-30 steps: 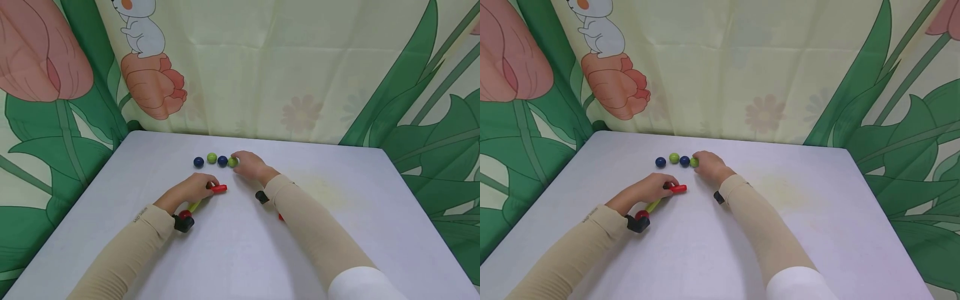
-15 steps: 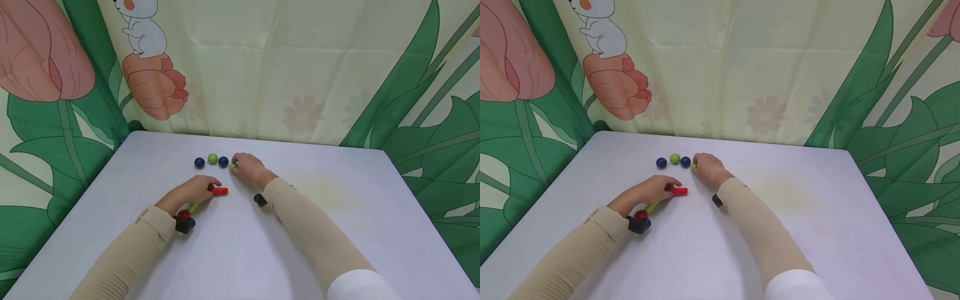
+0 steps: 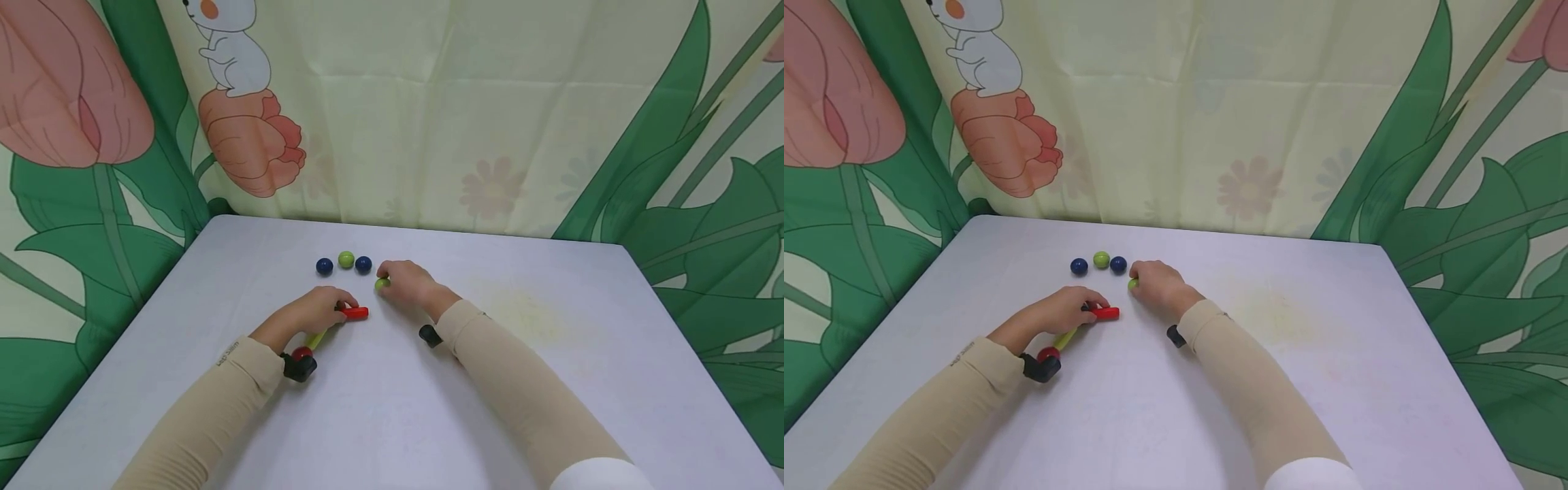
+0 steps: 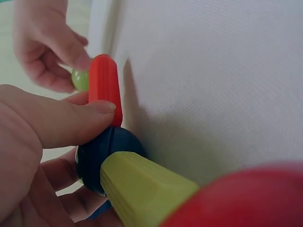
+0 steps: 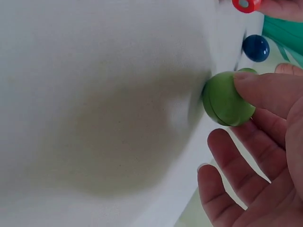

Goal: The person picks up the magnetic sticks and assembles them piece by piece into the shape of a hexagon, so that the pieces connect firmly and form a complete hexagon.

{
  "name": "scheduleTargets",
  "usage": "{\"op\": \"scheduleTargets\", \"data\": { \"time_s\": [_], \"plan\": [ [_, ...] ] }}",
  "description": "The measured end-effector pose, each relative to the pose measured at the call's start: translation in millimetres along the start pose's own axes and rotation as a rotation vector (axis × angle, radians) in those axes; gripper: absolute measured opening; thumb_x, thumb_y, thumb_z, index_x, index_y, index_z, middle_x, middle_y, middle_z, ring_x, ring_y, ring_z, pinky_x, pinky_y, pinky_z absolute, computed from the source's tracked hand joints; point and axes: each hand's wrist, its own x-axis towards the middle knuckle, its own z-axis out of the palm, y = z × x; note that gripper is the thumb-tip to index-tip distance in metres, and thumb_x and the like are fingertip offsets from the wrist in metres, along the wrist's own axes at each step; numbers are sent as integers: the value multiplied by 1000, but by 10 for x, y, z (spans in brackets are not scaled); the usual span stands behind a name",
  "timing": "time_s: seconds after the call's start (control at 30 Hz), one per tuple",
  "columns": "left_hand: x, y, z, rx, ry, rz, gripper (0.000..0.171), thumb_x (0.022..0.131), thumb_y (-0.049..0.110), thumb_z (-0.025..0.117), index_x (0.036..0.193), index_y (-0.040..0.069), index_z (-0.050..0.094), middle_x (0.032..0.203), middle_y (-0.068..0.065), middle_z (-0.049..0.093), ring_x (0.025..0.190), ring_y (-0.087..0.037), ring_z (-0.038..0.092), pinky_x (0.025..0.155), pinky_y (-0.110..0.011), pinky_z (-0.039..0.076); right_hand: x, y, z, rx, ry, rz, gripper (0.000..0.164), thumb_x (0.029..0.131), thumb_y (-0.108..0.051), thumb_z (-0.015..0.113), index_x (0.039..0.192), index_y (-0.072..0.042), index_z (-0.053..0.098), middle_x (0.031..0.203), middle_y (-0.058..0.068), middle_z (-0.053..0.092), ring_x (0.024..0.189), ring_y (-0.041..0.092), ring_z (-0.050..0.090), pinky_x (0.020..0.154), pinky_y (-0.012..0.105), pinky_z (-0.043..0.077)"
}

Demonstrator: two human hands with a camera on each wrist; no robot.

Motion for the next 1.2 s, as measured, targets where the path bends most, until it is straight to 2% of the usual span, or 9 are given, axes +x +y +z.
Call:
{"op": "scheduleTargets", "data": {
  "time_s": [0.27,0.47,0.67,0.8,0.97,1.2],
  "plan": [
    [28,-38,0,3,7,-14,33,98,6,59,128,17,67,117,-11,62,101,-26,54,91,-42,50,-185,-36,40,16,-29,-41,32,97,-17,64,128,-10,63,125,5,64,117,23,56,105,38,41],
    [14,-53,0,-12,13,-25,32,99,7,59,128,16,67,118,-8,62,100,-24,53,89,-39,50,-265,-77,85,25,-44,-72,31,97,-17,64,127,-9,63,123,5,65,115,23,57,105,38,42],
    [-11,-61,11,-26,26,7,31,99,5,59,127,14,67,115,-4,63,101,-24,54,95,-42,46,-300,-102,136,37,-38,-106,30,96,-16,65,126,-9,64,122,4,66,116,22,58,103,38,43],
    [-27,-68,10,-34,34,22,32,99,5,59,128,14,67,116,-5,63,101,-24,54,95,-43,45,-322,-118,171,36,-30,-125,30,96,-16,66,125,-9,65,120,4,66,114,22,59,102,37,43],
    [-44,-77,2,-40,41,52,31,98,6,59,126,15,69,116,-3,65,99,-22,54,91,-40,46,-342,-133,205,50,-21,-142,30,95,-14,67,125,-9,65,118,4,67,108,21,59,101,36,44],
    [-39,-73,-2,-77,43,52,29,98,6,60,123,15,70,113,-3,64,96,-22,54,87,-38,45,-372,-129,205,65,-3,-157,30,93,-12,66,123,-8,65,117,4,67,107,22,60,99,36,45]
  ]
}}
